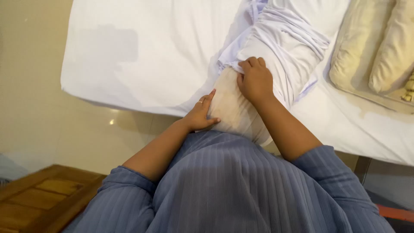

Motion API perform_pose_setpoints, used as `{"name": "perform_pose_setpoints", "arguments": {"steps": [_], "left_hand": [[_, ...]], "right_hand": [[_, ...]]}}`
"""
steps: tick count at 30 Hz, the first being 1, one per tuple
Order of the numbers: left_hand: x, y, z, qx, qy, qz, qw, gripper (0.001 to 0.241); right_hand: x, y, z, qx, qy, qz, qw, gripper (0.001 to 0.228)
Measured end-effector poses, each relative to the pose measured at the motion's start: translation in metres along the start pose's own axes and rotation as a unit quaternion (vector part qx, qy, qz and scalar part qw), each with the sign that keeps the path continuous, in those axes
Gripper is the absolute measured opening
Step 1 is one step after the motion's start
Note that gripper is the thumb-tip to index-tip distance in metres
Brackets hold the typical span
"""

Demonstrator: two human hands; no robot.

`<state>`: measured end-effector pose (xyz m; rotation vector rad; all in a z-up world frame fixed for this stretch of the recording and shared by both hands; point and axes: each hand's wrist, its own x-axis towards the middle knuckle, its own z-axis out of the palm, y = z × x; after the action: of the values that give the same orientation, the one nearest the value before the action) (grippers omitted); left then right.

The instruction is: The person puts a white pillowcase onto a beige pillow on a bed. They repeatedly pull the fabric over the pillow, smooth the surface, and tuck the edges to fit the case snugly.

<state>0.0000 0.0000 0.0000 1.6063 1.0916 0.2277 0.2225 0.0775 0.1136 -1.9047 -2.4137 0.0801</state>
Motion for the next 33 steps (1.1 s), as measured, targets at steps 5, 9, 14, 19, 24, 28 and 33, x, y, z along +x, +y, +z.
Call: {"name": "perform_pose_setpoints", "arguments": {"steps": [5, 9, 14, 19, 24, 28, 33], "left_hand": [[-0.024, -0.004, 0.047, -0.074, 0.107, 0.121, 0.984, 0.116], [-0.019, 0.012, 0.092, -0.016, 0.19, 0.196, 0.962, 0.101], [-0.009, 0.075, 0.128, 0.09, 0.175, 0.082, 0.977, 0.103], [-0.005, 0.118, 0.143, 0.153, 0.106, -0.026, 0.982, 0.106], [-0.003, 0.134, 0.161, 0.169, 0.18, -0.038, 0.968, 0.086], [0.01, 0.144, 0.168, 0.208, 0.191, -0.041, 0.958, 0.056], [0.024, 0.13, 0.187, 0.167, 0.199, -0.052, 0.964, 0.062]], "right_hand": [[-0.015, 0.027, 0.015, -0.005, 0.041, -0.052, 0.998, 0.024], [-0.021, 0.054, 0.023, 0.005, 0.077, -0.057, 0.995, 0.016], [-0.025, 0.086, 0.02, 0.045, 0.051, -0.018, 0.998, 0.014], [-0.031, 0.074, 0.028, 0.063, 0.027, -0.013, 0.998, 0.012], [-0.038, 0.048, 0.035, 0.049, 0.02, -0.155, 0.986, 0.006], [-0.049, 0.034, 0.064, 0.012, -0.016, -0.209, 0.978, 0.013], [-0.085, 0.008, 0.069, 0.047, -0.135, -0.212, 0.967, 0.02]]}}
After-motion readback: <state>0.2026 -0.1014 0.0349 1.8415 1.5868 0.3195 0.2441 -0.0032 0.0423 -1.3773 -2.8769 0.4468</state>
